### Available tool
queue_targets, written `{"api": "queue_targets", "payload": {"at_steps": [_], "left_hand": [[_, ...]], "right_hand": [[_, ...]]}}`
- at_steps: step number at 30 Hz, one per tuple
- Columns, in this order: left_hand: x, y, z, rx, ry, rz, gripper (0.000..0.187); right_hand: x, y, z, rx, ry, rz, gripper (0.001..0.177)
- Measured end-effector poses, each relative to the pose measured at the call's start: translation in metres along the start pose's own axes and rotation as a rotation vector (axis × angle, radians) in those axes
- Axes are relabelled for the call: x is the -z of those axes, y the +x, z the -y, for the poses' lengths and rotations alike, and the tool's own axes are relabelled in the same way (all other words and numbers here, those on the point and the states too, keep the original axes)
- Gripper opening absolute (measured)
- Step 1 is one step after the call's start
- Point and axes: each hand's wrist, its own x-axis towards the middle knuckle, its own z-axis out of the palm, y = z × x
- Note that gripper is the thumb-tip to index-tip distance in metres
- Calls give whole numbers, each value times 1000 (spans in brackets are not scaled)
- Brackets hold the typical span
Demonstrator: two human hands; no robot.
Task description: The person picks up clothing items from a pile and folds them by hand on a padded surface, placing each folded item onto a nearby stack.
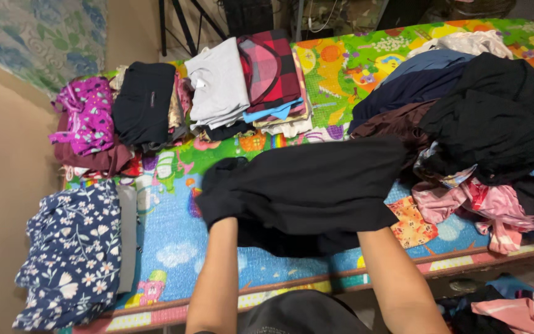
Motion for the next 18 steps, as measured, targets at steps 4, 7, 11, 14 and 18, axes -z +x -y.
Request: {"api": "queue_targets", "payload": {"at_steps": [4,7,11,14,18], "left_hand": [[-1,0,-3,7,53,76,42],[9,-1,-7,-10,74,22,42],[8,10,-17,-99,191,31,41],[-6,4,-25,-195,389,251,41],[-31,-21,-31,-261,652,670,40]], "right_hand": [[-11,14,4,57,22,-2,18],[-12,12,11,109,49,-39,18],[-28,11,1,119,16,-17,18],[-51,1,-28,84,-59,30,19],[-84,-20,-72,19,-131,92,19]]}}
